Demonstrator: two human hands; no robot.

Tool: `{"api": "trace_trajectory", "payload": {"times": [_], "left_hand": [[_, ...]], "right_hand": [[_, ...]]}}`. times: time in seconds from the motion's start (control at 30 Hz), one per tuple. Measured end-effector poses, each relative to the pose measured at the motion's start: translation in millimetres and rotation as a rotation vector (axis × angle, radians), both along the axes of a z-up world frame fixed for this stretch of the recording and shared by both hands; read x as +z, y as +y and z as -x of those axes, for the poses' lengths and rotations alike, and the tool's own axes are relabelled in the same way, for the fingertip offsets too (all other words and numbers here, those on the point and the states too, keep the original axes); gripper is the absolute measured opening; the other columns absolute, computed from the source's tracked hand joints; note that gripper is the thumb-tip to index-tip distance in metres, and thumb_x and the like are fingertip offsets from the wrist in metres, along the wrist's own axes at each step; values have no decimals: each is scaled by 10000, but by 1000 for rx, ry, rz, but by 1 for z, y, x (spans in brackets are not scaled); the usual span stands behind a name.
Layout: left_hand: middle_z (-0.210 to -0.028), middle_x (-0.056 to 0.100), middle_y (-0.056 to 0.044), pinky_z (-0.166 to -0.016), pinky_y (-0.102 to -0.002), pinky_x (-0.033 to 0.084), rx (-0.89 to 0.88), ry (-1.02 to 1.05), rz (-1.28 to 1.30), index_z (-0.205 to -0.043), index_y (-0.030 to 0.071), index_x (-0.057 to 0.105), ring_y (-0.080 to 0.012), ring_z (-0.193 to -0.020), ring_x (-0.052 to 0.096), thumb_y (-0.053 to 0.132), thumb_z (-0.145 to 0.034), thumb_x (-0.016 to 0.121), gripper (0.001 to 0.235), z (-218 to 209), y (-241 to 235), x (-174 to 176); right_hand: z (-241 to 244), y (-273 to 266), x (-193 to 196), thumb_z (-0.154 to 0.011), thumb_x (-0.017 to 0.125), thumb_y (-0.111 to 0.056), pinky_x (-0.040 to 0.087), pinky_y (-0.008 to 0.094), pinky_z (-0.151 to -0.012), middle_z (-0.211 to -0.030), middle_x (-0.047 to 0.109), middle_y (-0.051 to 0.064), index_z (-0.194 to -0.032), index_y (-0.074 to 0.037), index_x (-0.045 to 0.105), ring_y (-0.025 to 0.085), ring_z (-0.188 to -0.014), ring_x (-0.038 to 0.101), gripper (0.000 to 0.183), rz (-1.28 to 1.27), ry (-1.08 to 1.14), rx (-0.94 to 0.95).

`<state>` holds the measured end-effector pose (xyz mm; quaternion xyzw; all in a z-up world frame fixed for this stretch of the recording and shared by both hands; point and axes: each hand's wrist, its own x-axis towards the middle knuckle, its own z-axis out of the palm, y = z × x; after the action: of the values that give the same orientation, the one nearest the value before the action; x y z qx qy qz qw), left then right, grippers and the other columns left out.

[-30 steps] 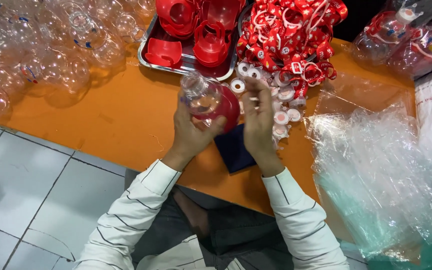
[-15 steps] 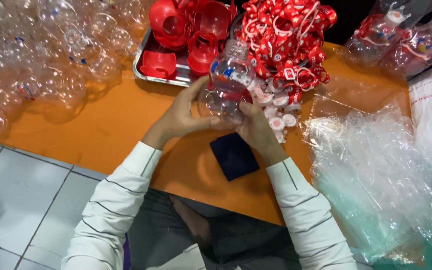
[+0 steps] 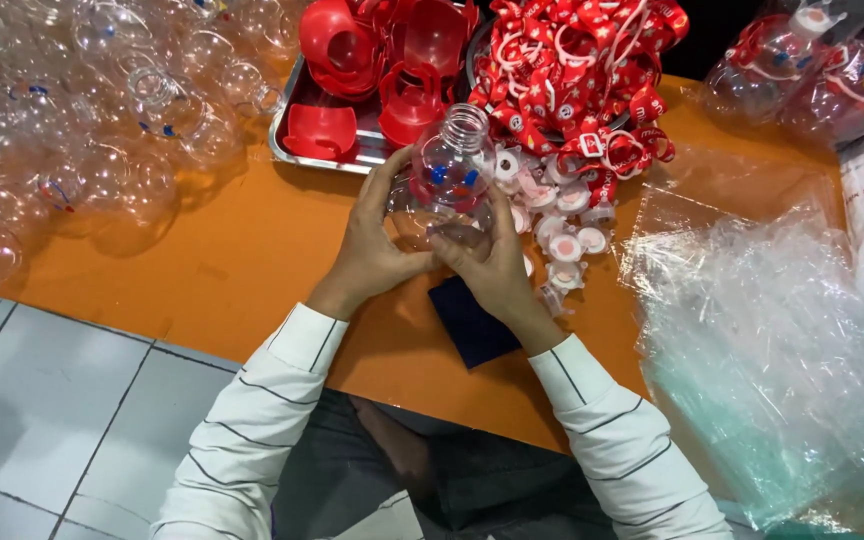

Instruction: Cleaning a red plastic component with a cloth and then inspecting and organizing red lanyards on a workspace.

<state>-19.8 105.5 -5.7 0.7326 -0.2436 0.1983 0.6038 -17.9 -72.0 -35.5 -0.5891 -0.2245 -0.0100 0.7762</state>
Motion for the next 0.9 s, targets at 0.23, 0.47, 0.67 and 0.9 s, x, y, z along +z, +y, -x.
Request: {"api": "trace_trajectory", "payload": {"times": [0.23, 0.47, 0.67, 0.9], "left_hand": [[-1275, 563, -178, -1092, -475, 474, -53, 43, 17, -1428, 54, 461, -341, -1254, 589, 205, -578, 988, 1012, 3, 5, 0], [-1254, 621, -207, -1072, -527, 482, -70, 100, -50, -1407, 48, 437, -391, -1220, 616, 173, -555, 985, 1020, 17, 10, 10], [-1163, 652, -201, -1009, -533, 514, 58, 81, -230, -1320, 39, 533, -406, -1115, 654, 237, -520, 975, 935, 20, 15, 8], [-1267, 589, -266, -1077, -576, 443, 100, 90, -367, -1397, -1, 481, -469, -1203, 578, 303, -513, 965, 1052, 18, 18, -2]], "right_hand": [[3, -1, -7, -923, 749, -55, 646, 340, -896, -1373, 550, 109, -1577, -105, 268, 217, -1049, 701, 814, 23, 42, 51], [12, -2, -1, -898, 793, -121, 634, 242, -762, -1375, 568, 90, -1593, -89, 240, 134, -950, 684, 888, 161, -5, 33], [15, -9, -9, -857, 844, -258, 527, 218, -584, -1299, 651, 201, -1599, -56, 267, 127, -711, 654, 961, 436, -123, -66], [14, -4, 8, -850, 860, -305, 525, 278, -556, -1409, 567, 210, -1532, -67, 436, 193, -677, 675, 838, 593, -254, -153]]}}
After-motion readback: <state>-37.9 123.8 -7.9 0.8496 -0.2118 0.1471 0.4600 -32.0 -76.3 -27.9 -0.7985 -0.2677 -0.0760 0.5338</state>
